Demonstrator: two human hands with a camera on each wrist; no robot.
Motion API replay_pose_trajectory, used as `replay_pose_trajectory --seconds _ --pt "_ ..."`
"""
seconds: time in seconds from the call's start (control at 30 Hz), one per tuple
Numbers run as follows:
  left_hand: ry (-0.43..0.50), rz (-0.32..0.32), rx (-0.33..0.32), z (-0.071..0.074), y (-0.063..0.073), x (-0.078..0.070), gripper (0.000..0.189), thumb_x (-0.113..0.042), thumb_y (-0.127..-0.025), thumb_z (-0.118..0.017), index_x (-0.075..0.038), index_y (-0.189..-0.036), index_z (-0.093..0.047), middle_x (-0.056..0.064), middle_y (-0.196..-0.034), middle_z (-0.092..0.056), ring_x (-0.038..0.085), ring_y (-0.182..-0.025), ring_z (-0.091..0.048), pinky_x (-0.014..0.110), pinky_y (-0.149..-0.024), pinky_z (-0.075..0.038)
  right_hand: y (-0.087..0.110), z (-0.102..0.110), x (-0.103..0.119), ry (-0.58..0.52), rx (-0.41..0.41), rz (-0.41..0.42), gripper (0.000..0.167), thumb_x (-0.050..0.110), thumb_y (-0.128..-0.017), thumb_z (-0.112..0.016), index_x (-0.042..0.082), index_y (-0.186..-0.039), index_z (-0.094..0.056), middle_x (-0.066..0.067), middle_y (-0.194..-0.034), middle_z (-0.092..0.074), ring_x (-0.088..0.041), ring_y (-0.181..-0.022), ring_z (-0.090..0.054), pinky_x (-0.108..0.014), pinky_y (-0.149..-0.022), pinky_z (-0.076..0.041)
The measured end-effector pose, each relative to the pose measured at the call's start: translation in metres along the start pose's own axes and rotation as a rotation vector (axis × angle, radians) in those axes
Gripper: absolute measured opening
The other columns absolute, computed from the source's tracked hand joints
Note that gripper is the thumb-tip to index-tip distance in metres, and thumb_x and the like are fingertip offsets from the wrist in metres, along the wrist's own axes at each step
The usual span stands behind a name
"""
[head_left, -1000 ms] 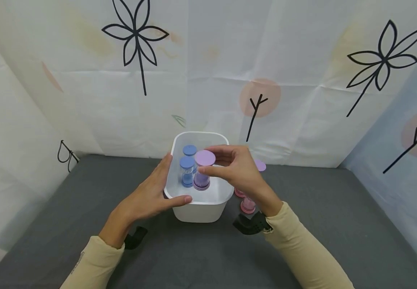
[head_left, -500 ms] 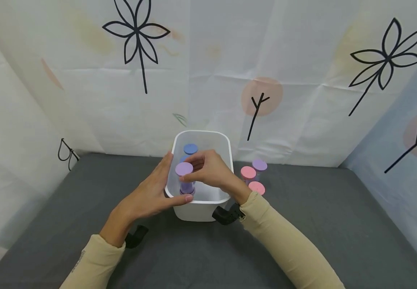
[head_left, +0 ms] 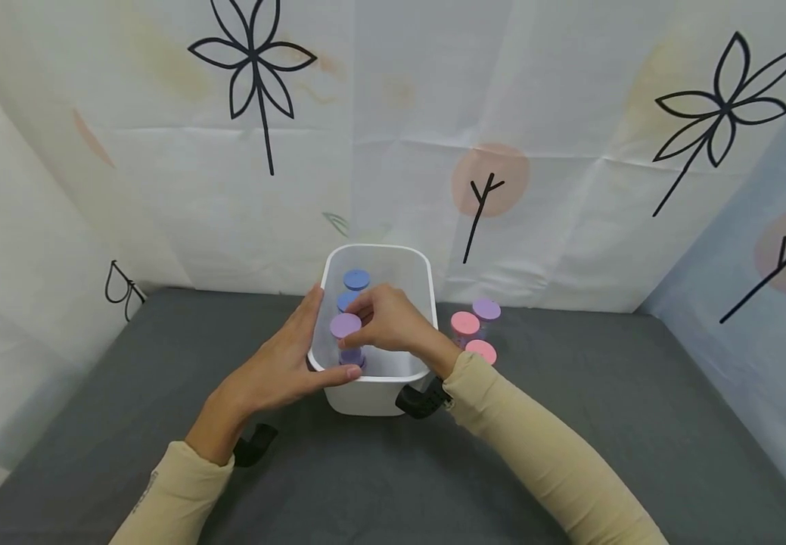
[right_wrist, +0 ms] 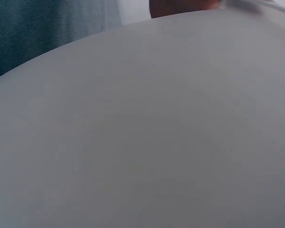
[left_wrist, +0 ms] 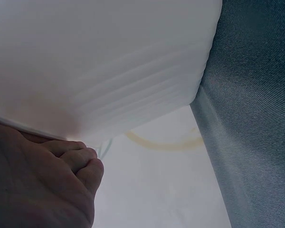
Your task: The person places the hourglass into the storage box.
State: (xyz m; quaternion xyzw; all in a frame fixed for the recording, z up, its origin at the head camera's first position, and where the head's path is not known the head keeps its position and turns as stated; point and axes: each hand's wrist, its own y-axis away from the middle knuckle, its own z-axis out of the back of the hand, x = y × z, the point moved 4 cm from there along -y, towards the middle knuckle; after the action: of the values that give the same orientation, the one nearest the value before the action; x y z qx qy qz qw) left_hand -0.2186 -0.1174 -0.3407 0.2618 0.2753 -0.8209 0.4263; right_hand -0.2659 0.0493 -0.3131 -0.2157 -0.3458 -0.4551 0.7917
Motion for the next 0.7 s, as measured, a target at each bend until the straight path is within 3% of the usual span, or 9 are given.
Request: replay_pose_trajectory --seconds 0.23,0.7 --pt "0.008 -0.006 -0.002 -0.0008 -0.0003 -0.0001 0.119 -0.055 -0.087 -0.075 -0.025 -0.163 0.012 0.002 -0.169 0.001 0.030 -0.150 -0.021 0.058 -0.109 -0.036 -0.0047 -0.0035 0.0005 0.128 0.002 0.016 0.036 0.014 -0.074 -0.092 0.001 -0.104 -0.078 -0.005 -0.090 -0.075 -0.012 -0.079 -0.066 -0.022 -0.070 -0.051" --pt "0.011 -0.002 -0.007 -0.0006 -0.0006 0.0000 0.119 -0.056 -0.086 -0.075 -0.030 -0.162 0.013 -0.001 -0.169 -0.001 0.030 -0.148 -0.024 0.057 -0.107 -0.039 -0.0058 -0.0033 0.0036 0.226 -0.034 -0.011 0.034 0.018 -0.074 -0.093 0.004 -0.101 -0.079 -0.002 -0.092 -0.075 -0.013 -0.080 -0.062 -0.024 -0.069 -0.048"
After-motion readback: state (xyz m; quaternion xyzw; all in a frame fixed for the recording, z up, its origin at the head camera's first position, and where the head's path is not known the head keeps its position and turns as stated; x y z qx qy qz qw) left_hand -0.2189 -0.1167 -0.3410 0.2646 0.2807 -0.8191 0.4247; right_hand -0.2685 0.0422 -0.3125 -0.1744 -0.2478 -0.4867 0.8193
